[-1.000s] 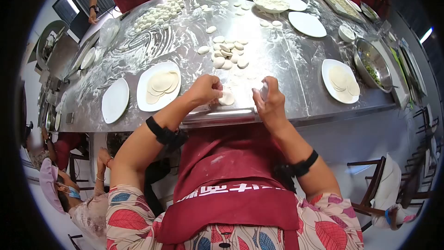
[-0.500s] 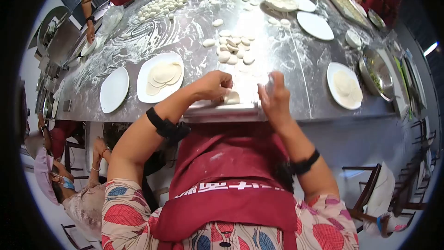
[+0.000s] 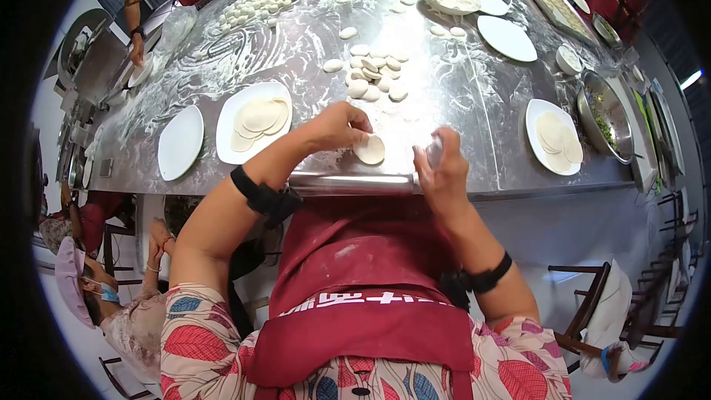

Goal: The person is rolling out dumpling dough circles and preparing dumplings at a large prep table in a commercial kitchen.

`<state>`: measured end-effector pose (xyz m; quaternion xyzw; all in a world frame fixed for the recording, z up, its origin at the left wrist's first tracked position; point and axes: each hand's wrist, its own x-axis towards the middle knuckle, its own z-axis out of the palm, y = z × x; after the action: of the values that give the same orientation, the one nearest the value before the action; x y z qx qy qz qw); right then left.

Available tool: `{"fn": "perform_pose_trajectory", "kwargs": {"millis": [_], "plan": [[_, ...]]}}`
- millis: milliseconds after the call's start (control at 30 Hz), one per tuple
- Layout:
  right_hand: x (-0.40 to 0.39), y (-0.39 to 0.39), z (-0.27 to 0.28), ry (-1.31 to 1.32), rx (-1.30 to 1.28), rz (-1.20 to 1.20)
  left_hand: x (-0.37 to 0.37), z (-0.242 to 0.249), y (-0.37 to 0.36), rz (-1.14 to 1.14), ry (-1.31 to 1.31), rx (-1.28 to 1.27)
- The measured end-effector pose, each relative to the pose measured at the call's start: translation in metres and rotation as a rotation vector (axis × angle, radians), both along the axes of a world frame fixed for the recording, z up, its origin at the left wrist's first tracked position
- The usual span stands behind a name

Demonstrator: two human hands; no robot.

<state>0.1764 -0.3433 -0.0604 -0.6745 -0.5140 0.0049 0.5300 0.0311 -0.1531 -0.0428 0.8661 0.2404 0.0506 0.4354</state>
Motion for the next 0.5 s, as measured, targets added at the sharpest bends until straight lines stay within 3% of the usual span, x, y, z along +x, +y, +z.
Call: {"fn": "perform_pose_trajectory", "kwargs": {"millis": [167,267,333,433,500], "plan": [[0.021,0.079,0.008,-0.171,0.044,-0.018,0.004,0.000,-0.008,0.046,0.122,0.231],[0.014,0.068,0.017,0.029,-0.031,0.044,0.008,0.000,-0.008,-0.020,0.113,0.216],[0.013,0.042,0.011,-0.031,0.024,0.026,0.005,-0.002,-0.010,-0.070,0.069,0.257],[-0.003,0.002,0.012,-0.120,0.100,-0.035,-0.001,-0.001,-0.010,0.021,-0.007,0.079],[-0.002,0.004,0.011,-0.019,0.046,-0.004,-0.004,0.009,-0.011,-0.001,0.076,-0.133]]}}
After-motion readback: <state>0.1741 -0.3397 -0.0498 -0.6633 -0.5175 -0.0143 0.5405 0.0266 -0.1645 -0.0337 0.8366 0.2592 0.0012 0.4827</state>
